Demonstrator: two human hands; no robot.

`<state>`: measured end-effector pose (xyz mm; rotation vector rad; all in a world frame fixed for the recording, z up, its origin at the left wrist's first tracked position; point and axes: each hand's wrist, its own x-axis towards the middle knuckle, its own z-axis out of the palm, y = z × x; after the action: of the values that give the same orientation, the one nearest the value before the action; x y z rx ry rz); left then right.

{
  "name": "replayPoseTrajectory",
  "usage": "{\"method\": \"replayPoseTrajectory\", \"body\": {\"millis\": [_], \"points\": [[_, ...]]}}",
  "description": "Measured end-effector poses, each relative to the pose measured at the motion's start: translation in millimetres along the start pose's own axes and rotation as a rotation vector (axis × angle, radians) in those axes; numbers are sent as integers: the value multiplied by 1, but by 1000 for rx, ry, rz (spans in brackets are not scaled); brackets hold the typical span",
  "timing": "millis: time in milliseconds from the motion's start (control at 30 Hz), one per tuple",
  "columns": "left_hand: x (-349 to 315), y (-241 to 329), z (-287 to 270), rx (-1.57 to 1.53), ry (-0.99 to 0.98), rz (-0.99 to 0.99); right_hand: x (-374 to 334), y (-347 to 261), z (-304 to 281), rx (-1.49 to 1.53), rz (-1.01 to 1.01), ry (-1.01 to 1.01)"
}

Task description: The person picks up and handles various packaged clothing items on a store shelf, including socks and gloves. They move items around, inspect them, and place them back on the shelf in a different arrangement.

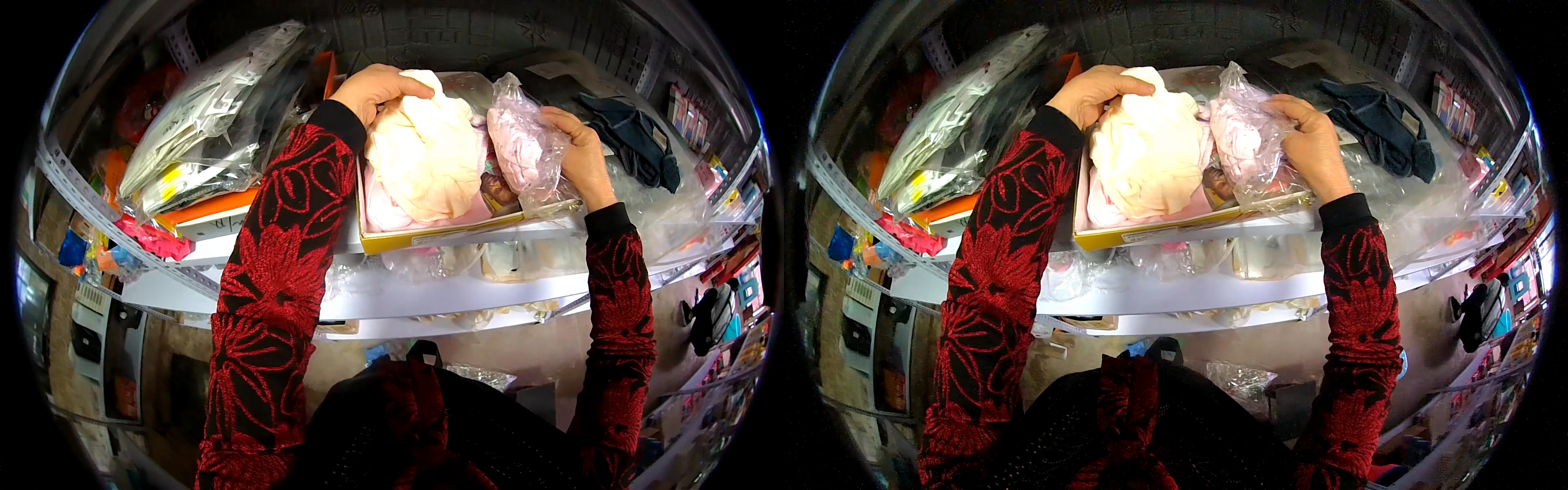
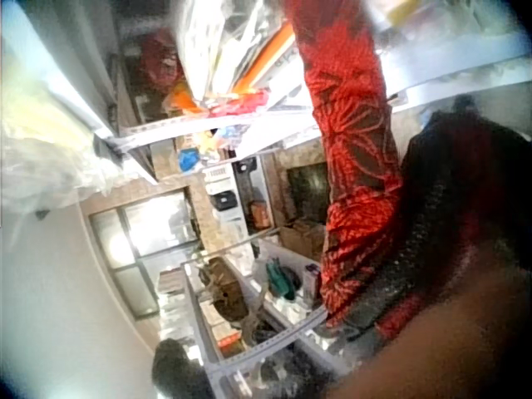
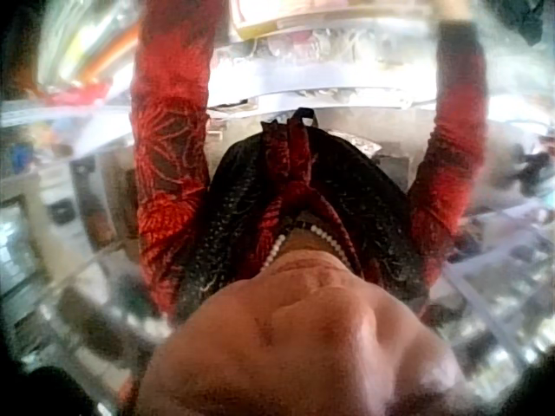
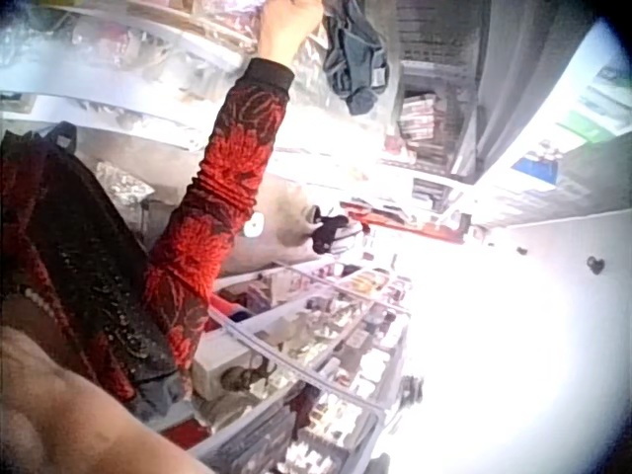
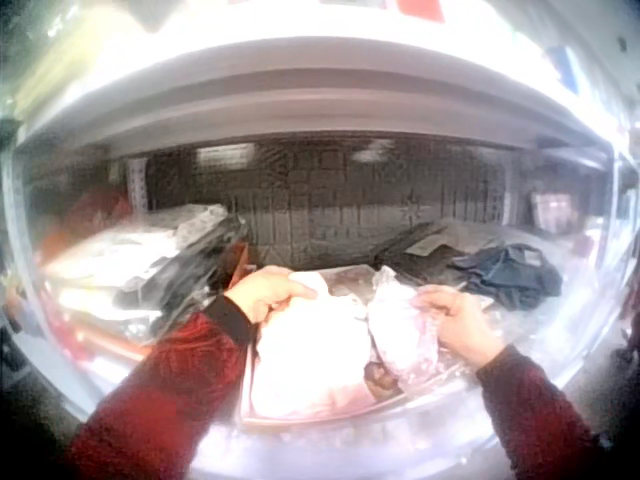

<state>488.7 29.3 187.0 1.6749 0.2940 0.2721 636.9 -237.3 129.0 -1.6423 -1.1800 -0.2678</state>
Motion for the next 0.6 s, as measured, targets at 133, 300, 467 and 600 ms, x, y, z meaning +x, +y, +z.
{"method": "replayPoseTrajectory", "body": {"millis": [133,300,467,600], "points": [[-6,6,1,-53,-12,20,-2,2,0,193,76,44],[-16,17,4,-166,44,176,-2,6,-1,225,63,56],[-6,16,-3,-42,-140,50,-5,1,-2,182,63,50],[-4,-7,2,609,-304,-63,-3,7,0,268,83,56]]}}
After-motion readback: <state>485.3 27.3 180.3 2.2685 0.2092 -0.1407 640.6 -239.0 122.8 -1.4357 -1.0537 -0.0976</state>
